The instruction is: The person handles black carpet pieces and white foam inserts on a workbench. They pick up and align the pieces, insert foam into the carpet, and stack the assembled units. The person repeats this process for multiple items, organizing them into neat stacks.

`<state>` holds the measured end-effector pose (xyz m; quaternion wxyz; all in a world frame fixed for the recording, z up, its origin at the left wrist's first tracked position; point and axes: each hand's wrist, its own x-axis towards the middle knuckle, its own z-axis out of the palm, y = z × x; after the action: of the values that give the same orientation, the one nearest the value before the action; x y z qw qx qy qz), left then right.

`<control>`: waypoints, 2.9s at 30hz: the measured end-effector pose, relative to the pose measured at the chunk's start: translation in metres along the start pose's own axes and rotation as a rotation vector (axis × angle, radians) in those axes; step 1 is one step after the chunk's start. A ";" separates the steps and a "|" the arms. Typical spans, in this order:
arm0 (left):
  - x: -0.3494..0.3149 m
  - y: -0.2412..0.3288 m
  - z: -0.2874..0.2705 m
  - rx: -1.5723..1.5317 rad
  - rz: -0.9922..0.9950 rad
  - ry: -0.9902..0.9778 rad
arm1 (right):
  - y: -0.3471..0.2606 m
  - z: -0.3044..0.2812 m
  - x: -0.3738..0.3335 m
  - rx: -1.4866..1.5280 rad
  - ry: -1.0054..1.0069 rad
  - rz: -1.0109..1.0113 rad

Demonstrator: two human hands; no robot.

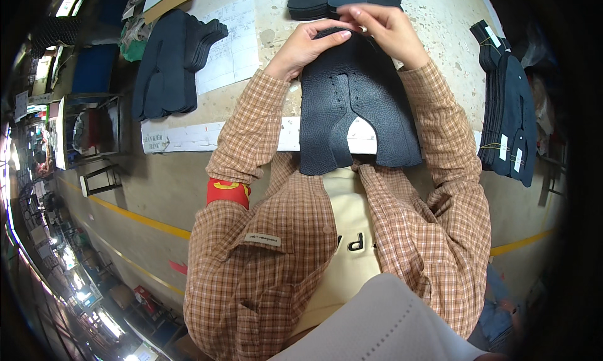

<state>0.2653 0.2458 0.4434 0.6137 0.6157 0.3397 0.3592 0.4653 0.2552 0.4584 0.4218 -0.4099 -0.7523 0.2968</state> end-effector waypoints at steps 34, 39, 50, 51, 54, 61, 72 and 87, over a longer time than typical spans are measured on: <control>-0.124 0.014 0.050 -0.165 -0.388 -0.087 | 0.010 0.024 -0.021 -0.362 0.119 0.297; -0.144 0.012 0.053 -0.282 -0.420 -0.123 | 0.018 0.029 -0.022 -0.513 0.199 0.173; -0.188 0.002 0.060 -0.345 -0.549 -0.173 | 0.020 0.027 -0.017 -0.497 0.023 0.343; -0.192 -0.001 0.061 -0.356 -0.566 -0.173 | 0.019 0.027 -0.018 -0.516 0.023 0.319; -0.203 -0.010 0.057 -0.340 -0.690 -0.266 | 0.013 0.026 -0.019 -0.576 0.012 0.265; -0.224 -0.029 0.057 -0.336 -0.737 -0.225 | 0.010 0.022 -0.022 -0.458 -0.061 0.292; -0.211 -0.005 0.042 -0.158 -0.366 0.174 | -0.028 -0.023 -0.125 0.026 -0.063 0.323; -0.171 0.007 0.048 0.045 -0.118 0.314 | 0.014 -0.058 -0.139 0.358 -0.055 0.497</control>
<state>0.2192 0.0745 0.4468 0.5592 0.5446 0.4748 0.4065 0.5644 0.1471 0.4206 0.3812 -0.4923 -0.5759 0.5297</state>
